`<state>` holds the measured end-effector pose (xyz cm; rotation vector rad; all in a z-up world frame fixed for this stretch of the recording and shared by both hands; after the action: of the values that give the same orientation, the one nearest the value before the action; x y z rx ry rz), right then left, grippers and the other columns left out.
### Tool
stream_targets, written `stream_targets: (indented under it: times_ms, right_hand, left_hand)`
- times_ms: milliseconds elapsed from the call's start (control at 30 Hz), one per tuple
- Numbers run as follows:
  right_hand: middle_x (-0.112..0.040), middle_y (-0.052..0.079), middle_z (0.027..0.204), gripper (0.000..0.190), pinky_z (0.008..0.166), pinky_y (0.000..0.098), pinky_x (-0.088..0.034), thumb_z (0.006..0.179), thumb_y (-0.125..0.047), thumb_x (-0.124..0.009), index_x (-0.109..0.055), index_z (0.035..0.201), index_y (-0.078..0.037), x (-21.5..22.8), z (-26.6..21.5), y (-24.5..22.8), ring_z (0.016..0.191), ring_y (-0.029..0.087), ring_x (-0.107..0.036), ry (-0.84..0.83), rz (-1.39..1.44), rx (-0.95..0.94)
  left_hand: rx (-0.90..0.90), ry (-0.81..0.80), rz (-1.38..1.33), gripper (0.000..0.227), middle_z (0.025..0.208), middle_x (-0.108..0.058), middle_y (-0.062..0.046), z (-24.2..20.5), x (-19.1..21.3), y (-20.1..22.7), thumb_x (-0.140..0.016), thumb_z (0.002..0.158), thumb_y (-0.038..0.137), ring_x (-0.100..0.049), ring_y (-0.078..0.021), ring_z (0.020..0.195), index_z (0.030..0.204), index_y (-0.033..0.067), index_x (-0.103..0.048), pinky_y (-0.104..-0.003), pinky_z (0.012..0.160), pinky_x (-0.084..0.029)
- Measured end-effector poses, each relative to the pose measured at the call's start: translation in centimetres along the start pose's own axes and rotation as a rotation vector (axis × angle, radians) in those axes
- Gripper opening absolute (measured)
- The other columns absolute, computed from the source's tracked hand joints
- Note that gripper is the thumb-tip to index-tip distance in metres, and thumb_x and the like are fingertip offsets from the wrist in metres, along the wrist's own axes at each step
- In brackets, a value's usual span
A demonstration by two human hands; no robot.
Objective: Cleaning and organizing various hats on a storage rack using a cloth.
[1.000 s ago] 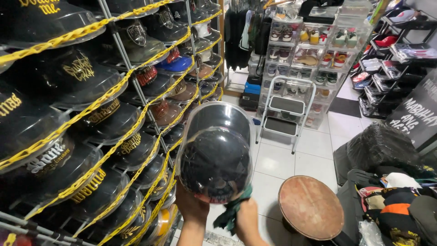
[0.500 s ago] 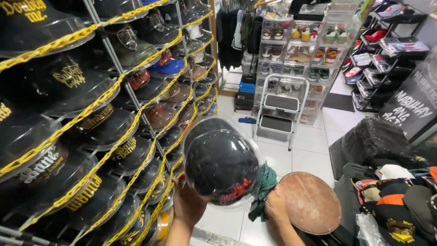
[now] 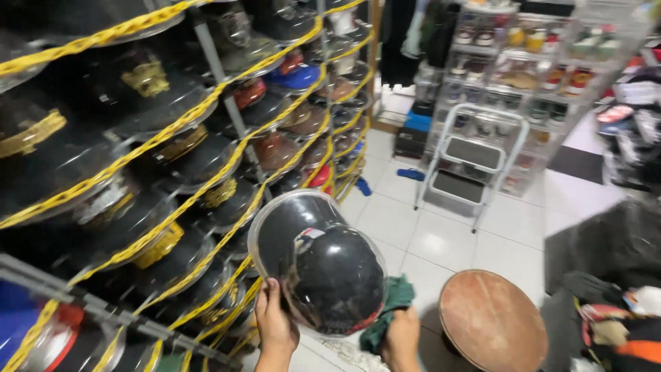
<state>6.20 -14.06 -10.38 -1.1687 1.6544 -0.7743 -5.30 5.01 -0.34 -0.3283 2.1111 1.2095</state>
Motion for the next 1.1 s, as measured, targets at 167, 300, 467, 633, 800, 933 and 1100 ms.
stream_targets:
  times_ms: [167,300,467,633,800,933,1100]
  right_hand:
    - [-0.060,0.014,0.069,0.010,0.053,0.0421,-0.048,0.097,-0.011,-0.061,-0.059,0.088,-0.007,-2.3,-0.4,-1.8,0.057,0.026,-0.057,-0.302,0.348,-0.250]
    - [-0.074,0.014,0.094,0.015,0.077,0.0541,-0.058,0.091,-0.026,-0.056,-0.067,0.098,-0.018,-6.3,-0.6,-2.6,0.082,0.033,-0.068,-0.461,0.089,-0.481]
    - [-0.051,0.011,0.067,0.013,0.054,0.0315,-0.031,0.091,-0.006,-0.064,-0.060,0.081,0.002,-9.0,-2.3,-2.2,0.062,0.020,-0.045,-0.665,-0.296,-0.198]
    - [-0.064,0.012,0.132,0.060,0.100,0.0309,-0.046,0.071,-0.001,-0.061,-0.060,0.130,-0.007,-9.8,1.3,5.3,0.113,0.025,-0.063,-0.785,-0.719,0.667]
    - [-0.071,0.006,0.090,0.063,0.076,0.0268,-0.054,0.060,-0.014,-0.077,-0.069,0.122,-0.022,-13.4,-0.8,16.0,0.079,0.018,-0.068,-1.136,-1.221,0.349]
    - [-0.077,-0.012,0.105,0.038,0.094,0.0144,-0.051,0.076,-0.052,-0.072,-0.084,0.108,-0.036,-18.4,-3.1,27.4,0.106,-0.001,-0.073,-1.635,-1.790,0.529]
    - [-0.079,-0.019,0.116,0.035,0.097,0.0116,-0.048,0.078,-0.036,-0.071,-0.083,0.111,-0.034,-18.7,-24.9,23.9,0.115,-0.003,-0.073,-1.837,-1.468,0.402]
  left_hand:
    - [-0.645,-0.193,0.935,0.044,0.105,-0.077,-0.002,0.0,4.3,2.1,-0.064,0.093,0.038,-0.063,-0.0115,0.094,0.128,0.0126,-0.072,-0.031,0.092,-0.050]
    - [-0.613,-0.298,0.903,0.036,0.119,-0.080,0.001,-2.4,3.6,5.0,-0.071,0.092,0.021,-0.069,-0.0092,0.105,0.127,0.0132,-0.074,-0.029,0.096,-0.051]
    - [-0.835,-0.547,1.355,0.036,0.123,-0.075,0.000,-6.3,4.1,10.4,-0.075,0.093,0.027,-0.078,-0.0153,0.088,0.128,0.0232,-0.073,-0.032,0.064,-0.055]
    - [-0.581,-0.413,1.581,0.037,0.089,-0.072,-0.006,-7.0,10.0,15.6,-0.065,0.097,0.039,-0.052,-0.0270,0.074,0.132,0.0296,-0.072,-0.043,0.064,-0.041]
    - [-0.288,-0.425,1.866,0.034,0.116,-0.074,-0.009,-10.3,13.7,23.7,-0.059,0.090,0.053,-0.066,-0.0390,0.109,0.112,0.0320,-0.075,-0.053,0.084,-0.052]
    - [-0.064,-0.469,2.087,0.039,0.110,-0.074,-0.015,-12.3,18.3,28.0,-0.065,0.087,0.054,-0.067,-0.0412,0.108,0.103,0.0201,-0.075,-0.052,0.084,-0.052]
    - [0.105,-0.369,2.118,0.048,0.120,-0.071,-0.016,-14.3,26.4,31.8,-0.066,0.089,0.051,-0.063,-0.0417,0.116,0.110,0.0085,-0.075,-0.053,0.096,-0.049]
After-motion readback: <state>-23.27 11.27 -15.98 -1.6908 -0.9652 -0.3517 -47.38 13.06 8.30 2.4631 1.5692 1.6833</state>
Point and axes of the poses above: each hand's wrist, its own z-axis towards the middle knuckle, its own x-axis out of the back of the hand, y = z × x, the point moved 1 cm from there along z, towards the middle knuckle
